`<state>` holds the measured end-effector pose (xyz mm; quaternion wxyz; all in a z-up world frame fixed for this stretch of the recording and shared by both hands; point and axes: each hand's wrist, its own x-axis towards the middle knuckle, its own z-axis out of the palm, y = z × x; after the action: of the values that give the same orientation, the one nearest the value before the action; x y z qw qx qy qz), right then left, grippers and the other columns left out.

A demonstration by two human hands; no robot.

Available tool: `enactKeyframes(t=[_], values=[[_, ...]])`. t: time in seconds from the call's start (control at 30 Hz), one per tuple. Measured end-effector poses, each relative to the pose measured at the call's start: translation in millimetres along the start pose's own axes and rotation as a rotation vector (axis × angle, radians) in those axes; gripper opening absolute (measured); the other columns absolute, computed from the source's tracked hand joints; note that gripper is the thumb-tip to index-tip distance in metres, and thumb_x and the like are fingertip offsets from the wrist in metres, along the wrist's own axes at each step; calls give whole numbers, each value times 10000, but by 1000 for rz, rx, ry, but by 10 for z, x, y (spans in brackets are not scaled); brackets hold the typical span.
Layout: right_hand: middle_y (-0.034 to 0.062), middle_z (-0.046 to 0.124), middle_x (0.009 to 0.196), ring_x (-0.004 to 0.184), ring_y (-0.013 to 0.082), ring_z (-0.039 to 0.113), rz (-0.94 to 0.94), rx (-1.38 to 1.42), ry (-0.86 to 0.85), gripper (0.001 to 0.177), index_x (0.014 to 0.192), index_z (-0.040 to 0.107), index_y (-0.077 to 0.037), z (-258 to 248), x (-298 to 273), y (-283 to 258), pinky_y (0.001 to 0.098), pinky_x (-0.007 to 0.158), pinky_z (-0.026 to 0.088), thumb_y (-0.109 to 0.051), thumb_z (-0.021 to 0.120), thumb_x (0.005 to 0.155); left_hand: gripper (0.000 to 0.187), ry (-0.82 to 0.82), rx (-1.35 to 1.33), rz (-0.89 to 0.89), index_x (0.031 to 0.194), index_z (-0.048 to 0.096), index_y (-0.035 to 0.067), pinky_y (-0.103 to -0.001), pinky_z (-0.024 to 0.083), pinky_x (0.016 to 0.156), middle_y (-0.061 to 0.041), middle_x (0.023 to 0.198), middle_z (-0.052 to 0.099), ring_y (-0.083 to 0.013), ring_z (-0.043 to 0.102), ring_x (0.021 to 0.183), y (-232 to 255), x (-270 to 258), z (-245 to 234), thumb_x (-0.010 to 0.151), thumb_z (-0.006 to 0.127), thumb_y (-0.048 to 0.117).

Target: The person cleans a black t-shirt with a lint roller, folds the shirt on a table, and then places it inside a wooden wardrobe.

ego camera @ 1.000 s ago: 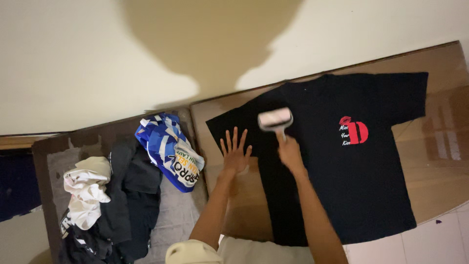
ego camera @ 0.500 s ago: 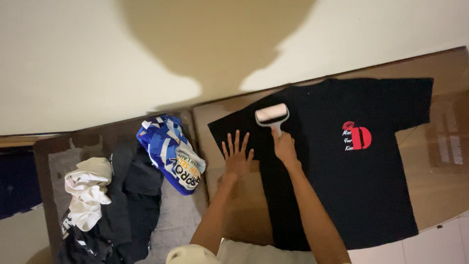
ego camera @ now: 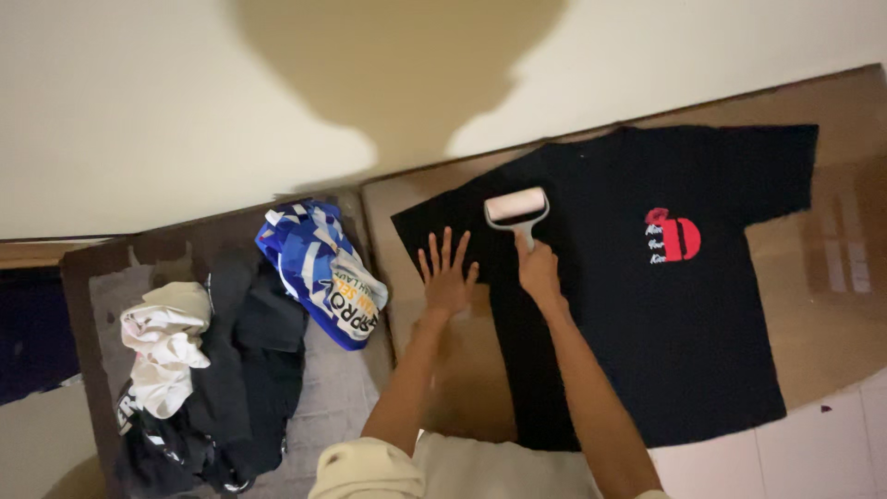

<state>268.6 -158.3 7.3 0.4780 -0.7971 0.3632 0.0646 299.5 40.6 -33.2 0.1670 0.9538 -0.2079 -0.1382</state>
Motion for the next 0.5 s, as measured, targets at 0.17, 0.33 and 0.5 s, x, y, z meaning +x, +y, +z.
enactKeyframes(t=[0.17, 0.33, 0.5], values=[[367, 669, 996, 1039, 561, 610, -3, -57, 77, 590, 1027, 717, 52, 92, -389, 344, 569, 845, 503, -485, 478, 1086, 662, 47, 28, 20, 1660, 186, 321, -584, -31, 1265, -30, 1750, 24, -341, -47, 1604, -32, -1, 21, 1060, 398, 507], [356, 686, 961, 1035, 533, 639, 68, 13, 60, 588, 1035, 719, 27, 80, -867, 451, 557, 817, 516, -502, 461, 1048, 670, 9, 22, 29, 1656, 180, 319, -580, -36, 1256, -39, 1744, 22, -344, -44, 1595, -63, 18, -14, 1048, 399, 497], [341, 689, 976, 1048, 525, 636, 124, 15, 41, 565, 1029, 717, 33, 33, -1274, 576, 548, 817, 520, -480, 481, 1050, 654, -29, 21, 37, 1654, 186, 331, -589, -27, 1257, -33, 1741, 14, -350, -47, 1591, -46, 29, -103, 1054, 380, 505]])
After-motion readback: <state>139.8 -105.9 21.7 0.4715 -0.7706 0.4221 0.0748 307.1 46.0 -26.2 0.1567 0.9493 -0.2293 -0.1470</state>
